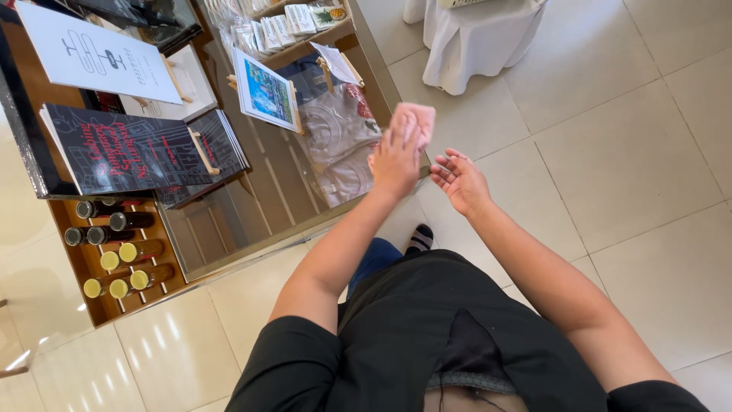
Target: The recorder selects small merchandise items like stickers and magnets from a display and سپس wipes down a glass counter with a cloth.
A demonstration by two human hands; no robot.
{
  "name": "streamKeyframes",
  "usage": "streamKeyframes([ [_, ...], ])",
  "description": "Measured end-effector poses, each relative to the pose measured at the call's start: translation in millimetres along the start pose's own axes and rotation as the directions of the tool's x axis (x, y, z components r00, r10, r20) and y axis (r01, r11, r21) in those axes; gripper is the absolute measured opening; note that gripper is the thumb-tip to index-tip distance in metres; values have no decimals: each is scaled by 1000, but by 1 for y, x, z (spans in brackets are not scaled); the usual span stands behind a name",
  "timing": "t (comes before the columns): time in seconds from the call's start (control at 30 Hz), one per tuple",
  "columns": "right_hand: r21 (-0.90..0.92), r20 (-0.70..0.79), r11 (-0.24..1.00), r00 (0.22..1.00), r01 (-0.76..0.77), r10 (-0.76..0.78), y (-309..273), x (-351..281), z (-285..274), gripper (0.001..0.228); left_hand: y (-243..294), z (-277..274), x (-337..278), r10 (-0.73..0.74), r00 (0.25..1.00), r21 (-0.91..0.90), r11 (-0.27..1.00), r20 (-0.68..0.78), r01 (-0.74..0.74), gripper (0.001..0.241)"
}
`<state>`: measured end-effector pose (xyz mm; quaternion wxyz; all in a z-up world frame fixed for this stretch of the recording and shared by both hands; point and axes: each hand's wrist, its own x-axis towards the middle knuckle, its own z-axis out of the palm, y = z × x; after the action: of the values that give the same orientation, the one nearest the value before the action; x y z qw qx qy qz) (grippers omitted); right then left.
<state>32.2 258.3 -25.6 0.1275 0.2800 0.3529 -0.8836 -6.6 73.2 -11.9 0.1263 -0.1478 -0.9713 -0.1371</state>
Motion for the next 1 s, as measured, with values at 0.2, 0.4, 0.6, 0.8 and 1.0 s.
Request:
streamKeyframes([
  [0.2, 17, -43, 997, 996, 79, -79, -12, 9, -2, 19, 27, -12, -55, 100, 995, -30, 995, -11, -100, 49],
  [0.4, -14, 21, 998, 998, 58, -58, -8, 0, 20, 21, -31, -52, -55, 35, 998, -15, 999, -49, -36, 42],
  [0.6, -58, 39, 998, 999, -32, 35, 17, -27, 70, 24, -103, -22, -22, -96, 985, 113, 987, -145, 113, 51],
  [0.8, -127, 57, 991, 997, -48, 56, 53, -26, 93, 28, -69, -52, -68, 52, 977, 9, 999, -206, -51, 44],
  [1.0, -168, 55, 981, 993, -99, 109, 100, -18, 109, 25, -112, -77, -131, 79, 979, -37, 995, -187, -87, 44],
])
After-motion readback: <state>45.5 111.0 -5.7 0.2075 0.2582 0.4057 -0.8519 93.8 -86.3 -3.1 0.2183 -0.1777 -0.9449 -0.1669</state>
